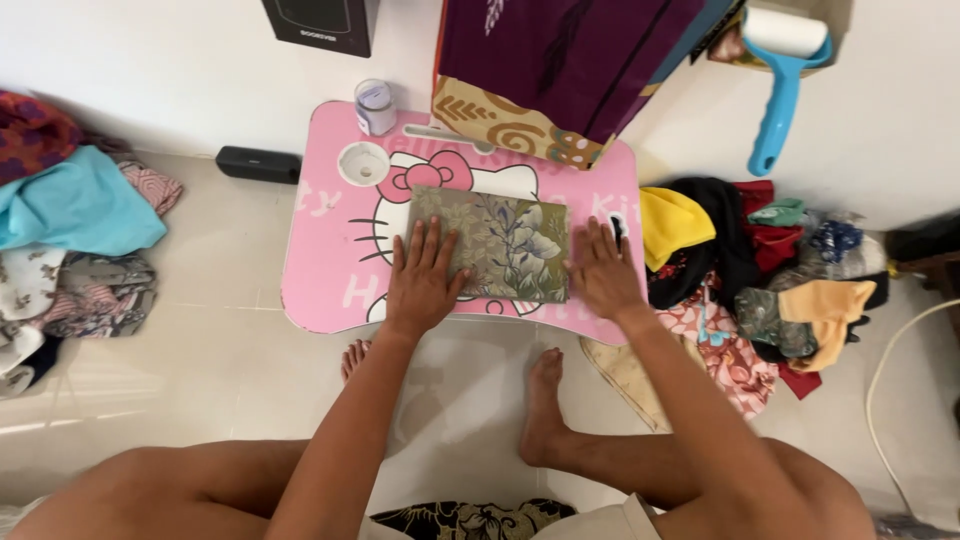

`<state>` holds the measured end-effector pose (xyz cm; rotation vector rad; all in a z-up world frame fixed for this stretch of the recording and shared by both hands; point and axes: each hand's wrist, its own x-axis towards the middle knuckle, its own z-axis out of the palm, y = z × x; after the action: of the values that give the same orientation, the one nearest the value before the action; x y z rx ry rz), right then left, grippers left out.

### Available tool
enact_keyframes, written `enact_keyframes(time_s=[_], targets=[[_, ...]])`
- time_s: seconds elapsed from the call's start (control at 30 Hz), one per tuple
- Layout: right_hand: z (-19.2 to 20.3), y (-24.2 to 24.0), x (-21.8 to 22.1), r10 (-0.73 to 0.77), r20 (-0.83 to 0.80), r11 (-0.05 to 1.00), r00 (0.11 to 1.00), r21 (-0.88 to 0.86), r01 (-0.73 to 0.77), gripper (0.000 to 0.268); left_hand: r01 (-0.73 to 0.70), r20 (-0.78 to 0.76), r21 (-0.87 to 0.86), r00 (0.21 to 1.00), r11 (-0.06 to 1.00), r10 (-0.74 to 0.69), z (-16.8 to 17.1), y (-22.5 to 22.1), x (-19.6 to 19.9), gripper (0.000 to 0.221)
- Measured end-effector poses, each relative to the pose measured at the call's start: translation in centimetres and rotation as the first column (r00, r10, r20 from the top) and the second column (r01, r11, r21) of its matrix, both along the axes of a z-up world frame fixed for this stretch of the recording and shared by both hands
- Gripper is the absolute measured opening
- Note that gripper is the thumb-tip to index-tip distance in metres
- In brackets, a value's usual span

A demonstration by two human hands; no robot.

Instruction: Folding a scarf and using a lint roller to clean it on a small table

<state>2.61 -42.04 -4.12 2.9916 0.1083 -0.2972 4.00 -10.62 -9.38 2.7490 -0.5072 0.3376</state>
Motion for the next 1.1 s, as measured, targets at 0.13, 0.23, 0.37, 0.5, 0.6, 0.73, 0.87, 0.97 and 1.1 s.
enact_keyframes(time_s=[0.13,0.23,0.37,0.5,0.6,0.73,0.87,0.97,1.1], targets=[[4.5,-7.9,-0.7,0.07,-0.074,0.99,0.995,-0.121,-0.079,0.062,-0.046,0.032,-0.049,0.998,0.998,0.047,-0.4,-1.2,-1.2,0.068],[8.6,-11.2,-1.4,-0.071,0.05,0.973,0.996,-0.218,0.08,0.052,-0.277,0.247,-0.015,0.93,0.961,0.272,-0.9,-4.7,-2.8,0.062],[13.8,-11.3,-1.8,-0.412,0.14,0.906,0.901,0.169,0.388,0.042,-0.528,-0.182,-0.115,0.844,0.842,0.505,-1.0,-12.4,-6.0,0.089],[15.5,-10.6,-2.0,-0.47,0.244,0.873,0.848,0.27,0.406,0.045,-0.311,-0.551,-0.185,0.819,0.932,0.164,4.4,-13.9,-9.1,0.098],[15.9,-10.0,-2.3,-0.414,0.376,0.899,0.829,0.311,0.308,0.05,-0.231,-0.211,-0.109,0.956,0.967,0.204,5.4,-10.5,-8.5,0.09],[18.0,-9.0,-1.5,-0.457,0.535,0.888,0.711,0.323,0.327,0.046,-0.211,0.1,-0.046,0.972,0.976,0.215,2.5,-6.9,-7.5,0.078],[19.7,-8.7,0.6,-0.447,0.741,0.861,0.502,0.508,0.017,0.034,-0.288,0.198,0.034,0.94,0.957,0.276,0.0,-7.1,-7.8,0.079],[19.4,-8.8,2.8,-0.498,0.676,0.777,0.543,0.626,-0.066,0.054,-0.355,0.206,-0.033,0.912,0.934,0.354,-2.4,-9.8,-8.6,0.084],[19.2,-8.0,5.0,-0.507,0.536,0.72,0.676,0.693,-0.009,0.079,-0.368,-0.329,-0.088,0.888,0.926,0.322,-5.1,-13.2,-8.3,0.093]])
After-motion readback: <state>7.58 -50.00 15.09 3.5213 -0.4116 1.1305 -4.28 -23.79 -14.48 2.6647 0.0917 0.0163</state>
